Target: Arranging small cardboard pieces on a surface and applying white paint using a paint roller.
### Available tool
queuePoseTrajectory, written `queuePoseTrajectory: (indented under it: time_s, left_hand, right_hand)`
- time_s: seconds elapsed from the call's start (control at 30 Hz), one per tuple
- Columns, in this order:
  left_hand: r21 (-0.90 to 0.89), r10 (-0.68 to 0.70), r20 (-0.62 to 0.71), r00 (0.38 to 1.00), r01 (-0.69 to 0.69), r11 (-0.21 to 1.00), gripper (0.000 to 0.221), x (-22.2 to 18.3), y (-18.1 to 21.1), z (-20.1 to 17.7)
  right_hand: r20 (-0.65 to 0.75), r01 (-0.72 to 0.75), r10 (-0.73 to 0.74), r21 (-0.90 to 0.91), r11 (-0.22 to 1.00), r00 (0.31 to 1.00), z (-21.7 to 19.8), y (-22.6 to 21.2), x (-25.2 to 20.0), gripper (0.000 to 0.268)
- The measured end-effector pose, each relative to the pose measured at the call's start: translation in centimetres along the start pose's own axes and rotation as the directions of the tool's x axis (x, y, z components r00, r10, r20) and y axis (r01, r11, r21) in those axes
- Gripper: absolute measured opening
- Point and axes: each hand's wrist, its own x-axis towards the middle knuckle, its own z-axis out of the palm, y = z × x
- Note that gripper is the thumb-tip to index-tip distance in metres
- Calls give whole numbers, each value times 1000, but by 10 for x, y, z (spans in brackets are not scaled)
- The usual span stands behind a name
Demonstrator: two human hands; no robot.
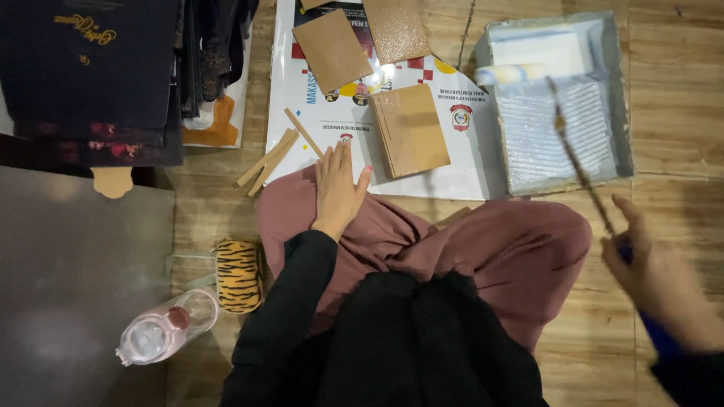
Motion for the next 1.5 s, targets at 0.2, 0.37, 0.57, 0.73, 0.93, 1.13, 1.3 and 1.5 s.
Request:
queuePoseTrajectory:
  time_s: [0.2, 0.37, 0.57, 0.73, 0.93, 1.13, 1.3, 1.5]
  left_hand:
    - [-442, -20, 14, 1000, 24, 897, 50, 11, -19, 25]
    - [-737, -242, 361, 900, 435, 518, 59, 27, -20, 39]
    - [-757, -209, 535, 819, 574, 312, 81, 33, -11, 41]
    - [-735, -224, 555, 801, 598, 319, 80, 32, -8, 38]
    - [-774, -127, 535, 835, 545, 322, 70, 28, -17, 40]
    - [-771, -104, 557, 824, 559, 305, 66, 30, -14, 41]
    - [-766, -143, 558, 817, 574, 288, 69, 29, -12, 41]
    - [-773, -174, 567, 805, 593, 227, 61, 30, -13, 39]
  right_hand:
    - [58, -274, 269, 107, 956, 961, 87, 86, 4, 45]
    - [47, -314, 311, 164, 935, 949, 146, 110, 10, 44]
    - [-168, -267, 276, 74, 961, 946, 128, 84, 49, 36]
    - [-279, 49, 97, 474, 879, 955, 110, -33, 116, 31]
    - [150, -270, 225, 562, 782, 963, 186, -109, 170, 32]
    - [217, -433, 466, 793, 428, 858, 182, -125, 165, 24]
    - [267, -385, 476, 907, 170, 838, 170, -133, 160, 26]
    - [423, -450, 349, 893, -6, 836, 167, -130, 150, 26]
